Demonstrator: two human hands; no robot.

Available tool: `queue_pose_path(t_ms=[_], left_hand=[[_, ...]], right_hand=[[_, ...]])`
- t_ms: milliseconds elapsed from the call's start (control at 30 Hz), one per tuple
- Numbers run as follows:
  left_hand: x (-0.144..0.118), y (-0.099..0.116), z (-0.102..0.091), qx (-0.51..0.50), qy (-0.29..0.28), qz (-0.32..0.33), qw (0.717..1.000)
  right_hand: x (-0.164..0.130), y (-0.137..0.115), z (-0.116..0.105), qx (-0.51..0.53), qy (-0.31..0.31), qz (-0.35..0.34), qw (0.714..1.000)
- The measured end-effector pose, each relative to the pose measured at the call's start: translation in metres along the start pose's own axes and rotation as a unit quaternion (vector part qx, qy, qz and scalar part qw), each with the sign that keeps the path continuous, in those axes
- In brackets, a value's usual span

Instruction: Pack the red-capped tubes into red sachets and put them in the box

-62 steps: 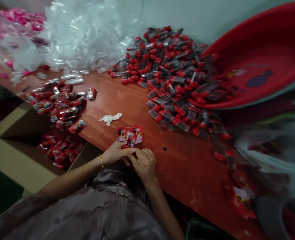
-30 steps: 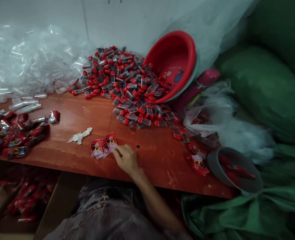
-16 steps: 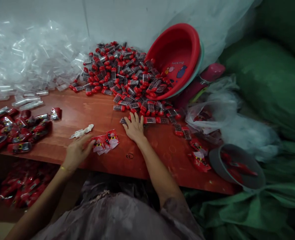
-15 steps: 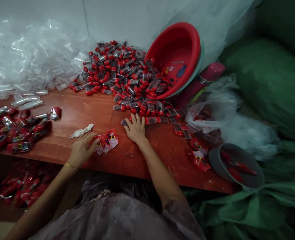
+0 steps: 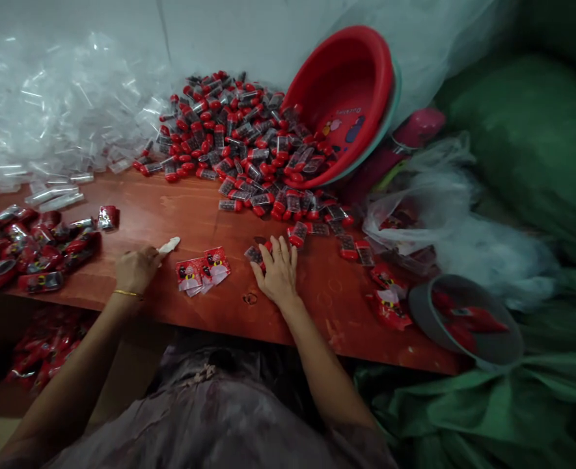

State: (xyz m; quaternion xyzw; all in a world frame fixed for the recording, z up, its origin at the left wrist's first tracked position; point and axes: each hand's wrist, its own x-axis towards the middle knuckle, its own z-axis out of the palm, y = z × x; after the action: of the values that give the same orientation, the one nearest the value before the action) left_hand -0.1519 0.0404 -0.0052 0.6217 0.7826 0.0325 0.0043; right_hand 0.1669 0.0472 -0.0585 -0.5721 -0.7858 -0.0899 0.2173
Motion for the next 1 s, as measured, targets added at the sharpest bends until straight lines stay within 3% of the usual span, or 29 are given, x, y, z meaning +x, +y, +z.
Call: queue_pose_path(t_ms=[133, 233, 333, 433, 533, 800, 1000], left_hand=[[0.001, 0.004, 0.007, -0.002, -0.005, 0.031, 1.000], [-0.005, 0.021, 0.003, -0.033, 0.071, 0.047, 0.996], [-0.014, 0.049, -0.001, -0.076, 0.140, 0.115, 0.981], [-0.018, 0.078, 0.005, -0.099, 0.068, 0.214, 0.970], [-0.018, 0.094, 0.018, -0.104, -0.008, 0.226, 0.968], [-0.028, 0.084, 0.035, -0.132, 0.017, 0.233, 0.963], [-0.030, 0.077, 0.028, -0.176, 0.040, 0.169, 0.969]], right_hand=[[0.000, 0.001, 0.002, 0.002, 0.014, 0.008, 1.000], [-0.001, 0.001, 0.002, 0.006, 0.017, 0.006, 1.000], [-0.001, 0.002, 0.003, 0.008, 0.015, 0.003, 1.000], [-0.001, 0.002, 0.002, 0.006, 0.011, 0.008, 1.000], [-0.001, 0.001, 0.001, 0.009, 0.002, 0.013, 1.000], [0.000, 0.000, -0.002, 0.014, 0.010, 0.019, 1.000], [-0.001, -0.020, -0.026, 0.075, 0.051, 0.032, 0.995]])
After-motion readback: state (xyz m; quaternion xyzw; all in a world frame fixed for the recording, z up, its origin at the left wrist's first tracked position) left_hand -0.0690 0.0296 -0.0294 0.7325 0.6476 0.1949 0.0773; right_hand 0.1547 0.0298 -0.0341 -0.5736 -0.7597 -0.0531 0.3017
